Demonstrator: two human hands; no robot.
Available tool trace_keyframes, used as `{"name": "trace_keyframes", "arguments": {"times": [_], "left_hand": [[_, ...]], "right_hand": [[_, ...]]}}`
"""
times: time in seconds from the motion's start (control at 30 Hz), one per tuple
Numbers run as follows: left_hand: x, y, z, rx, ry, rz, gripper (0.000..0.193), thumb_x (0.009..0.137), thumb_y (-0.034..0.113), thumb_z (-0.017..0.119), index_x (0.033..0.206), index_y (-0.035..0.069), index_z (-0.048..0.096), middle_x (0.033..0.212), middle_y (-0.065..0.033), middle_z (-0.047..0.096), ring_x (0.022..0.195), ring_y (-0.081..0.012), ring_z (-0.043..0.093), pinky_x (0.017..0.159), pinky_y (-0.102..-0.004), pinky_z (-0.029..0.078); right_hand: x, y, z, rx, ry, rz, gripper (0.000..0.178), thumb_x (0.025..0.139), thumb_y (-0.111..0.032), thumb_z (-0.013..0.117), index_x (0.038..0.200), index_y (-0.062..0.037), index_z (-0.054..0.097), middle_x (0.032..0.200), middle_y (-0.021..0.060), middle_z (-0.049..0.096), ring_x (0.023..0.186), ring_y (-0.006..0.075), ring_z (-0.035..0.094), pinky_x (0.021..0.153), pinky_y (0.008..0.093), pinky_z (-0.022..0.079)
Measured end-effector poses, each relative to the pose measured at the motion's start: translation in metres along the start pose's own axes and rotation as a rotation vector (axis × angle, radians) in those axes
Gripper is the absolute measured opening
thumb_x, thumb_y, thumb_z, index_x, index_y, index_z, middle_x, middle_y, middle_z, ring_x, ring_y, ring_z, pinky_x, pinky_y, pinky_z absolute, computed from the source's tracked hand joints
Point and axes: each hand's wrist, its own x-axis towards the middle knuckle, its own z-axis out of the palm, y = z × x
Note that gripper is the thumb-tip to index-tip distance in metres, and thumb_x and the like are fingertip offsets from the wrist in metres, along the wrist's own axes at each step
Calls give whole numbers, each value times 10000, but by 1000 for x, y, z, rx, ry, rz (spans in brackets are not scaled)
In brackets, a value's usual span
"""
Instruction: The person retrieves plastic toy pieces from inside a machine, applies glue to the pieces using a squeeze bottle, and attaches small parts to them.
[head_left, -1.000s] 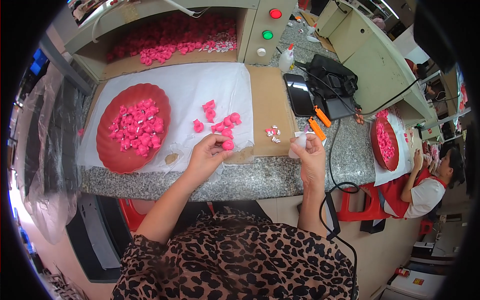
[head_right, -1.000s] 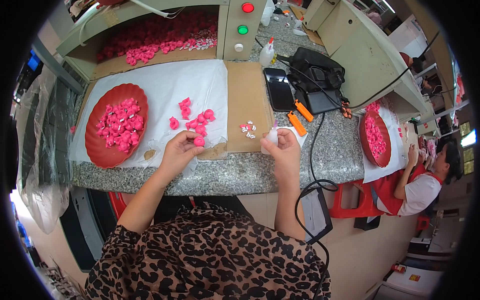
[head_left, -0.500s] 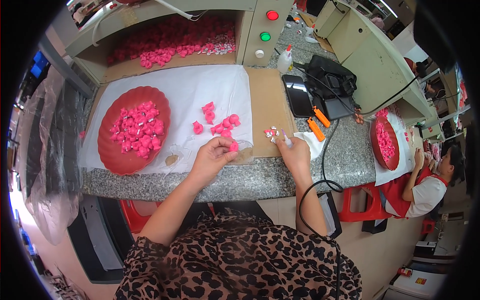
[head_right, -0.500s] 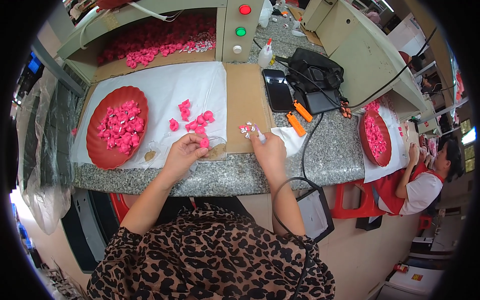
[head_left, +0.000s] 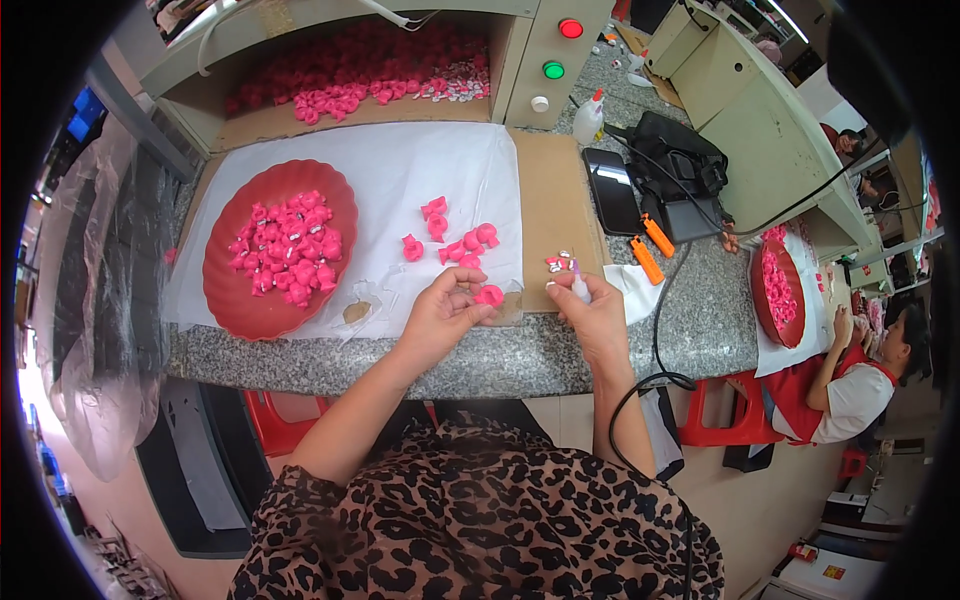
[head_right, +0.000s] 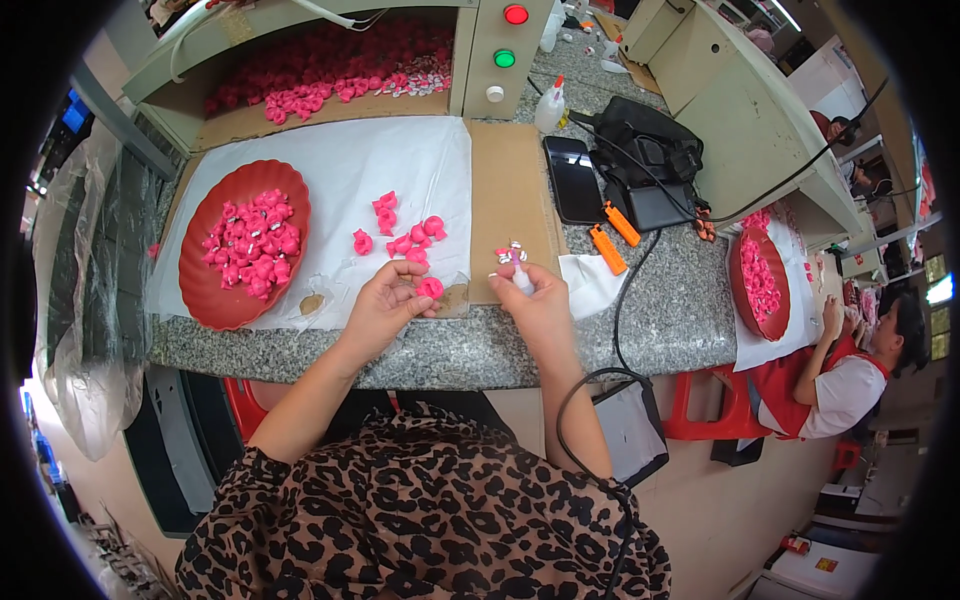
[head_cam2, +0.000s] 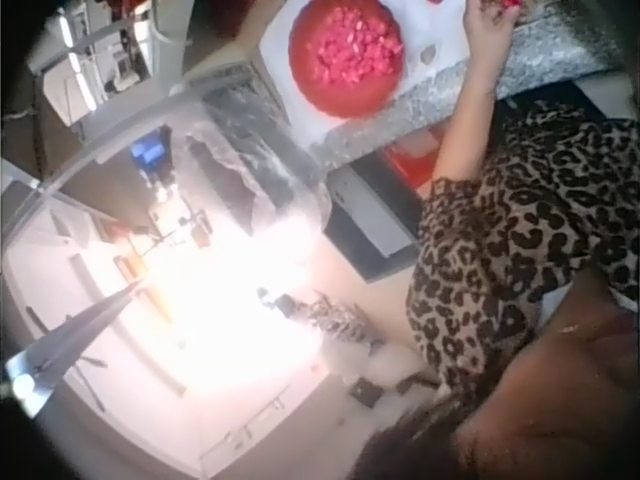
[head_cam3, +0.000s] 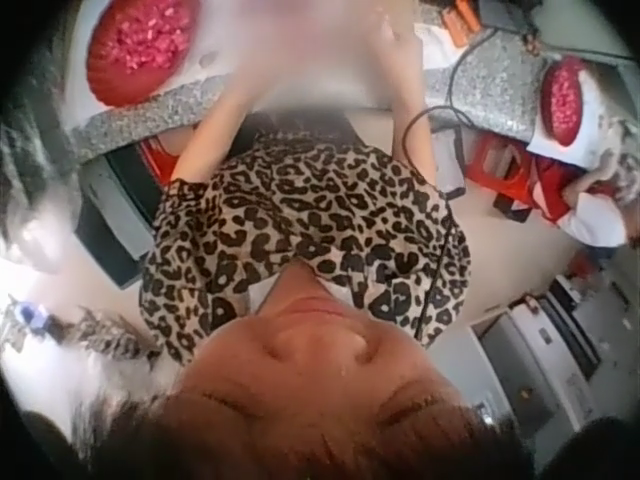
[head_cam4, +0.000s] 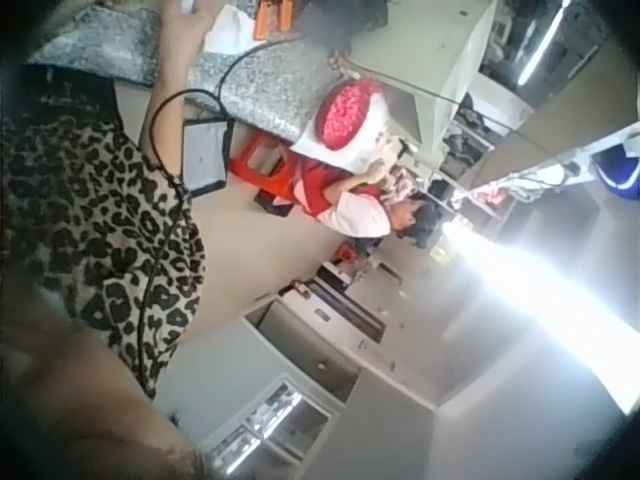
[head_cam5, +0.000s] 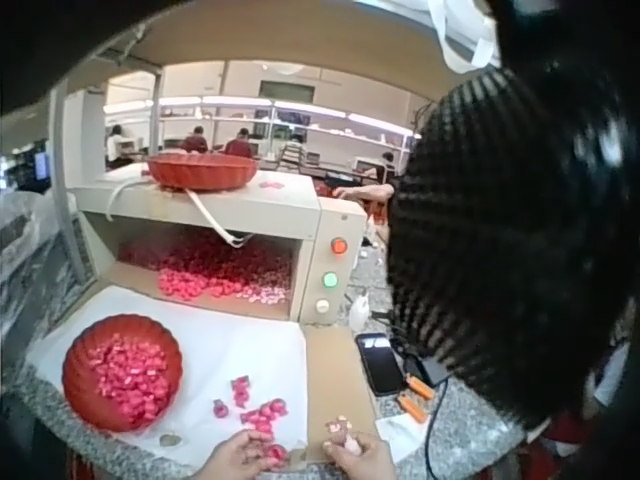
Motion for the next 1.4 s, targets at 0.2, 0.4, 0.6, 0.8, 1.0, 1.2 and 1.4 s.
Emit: {"name": "trace_keyframes", "arguments": {"times": [0.2,0.4,0.6,0.8,1.0,1.2,1.4], "left_hand": [[0,0,0,1,-25,6,248,795,3,546,1027,-24,463,901,-84,567,799,-122,557,678,-240,469],[0,2,0,0,-3,-19,219,793,19,559,999,-28,503,867,-78,581,755,-115,562,628,-227,464],[1,-1,-1,26,23,-28,230,783,31,577,989,-52,517,848,-85,588,688,-105,568,594,-211,465],[1,0,-1,42,36,-24,217,781,30,578,972,-58,523,849,-89,584,691,-113,578,590,-210,472],[1,-1,-1,25,31,-7,203,778,17,575,959,-63,528,861,-85,571,704,-120,582,597,-214,477],[0,-1,-2,32,23,-14,205,772,9,578,957,-63,526,871,-82,563,710,-119,579,600,-214,475],[0,2,-1,-29,12,-33,200,764,3,586,949,-49,531,859,-84,587,709,-116,578,595,-213,472]], "right_hand": [[-18,-10,30,374,-155,119,129,722,-58,652,834,-14,607,664,0,564,520,38,457,469,156,348],[-21,-4,33,314,-209,65,135,740,-63,642,842,17,605,745,30,596,658,67,522,603,187,418],[-19,-2,34,343,-222,77,126,746,-52,634,846,20,607,782,41,599,707,75,528,646,194,422],[-19,-4,34,255,-244,48,119,748,-53,632,838,21,610,776,38,600,694,64,520,632,190,418],[-17,0,35,237,-260,32,116,746,-62,637,825,20,614,735,27,601,661,54,517,599,181,415],[-14,-7,32,377,-354,175,141,736,-92,654,837,-5,607,720,25,592,619,55,513,550,169,399],[-12,-1,36,370,-288,284,196,739,-173,658,865,-35,601,655,10,565,509,36,431,460,151,314]]}}
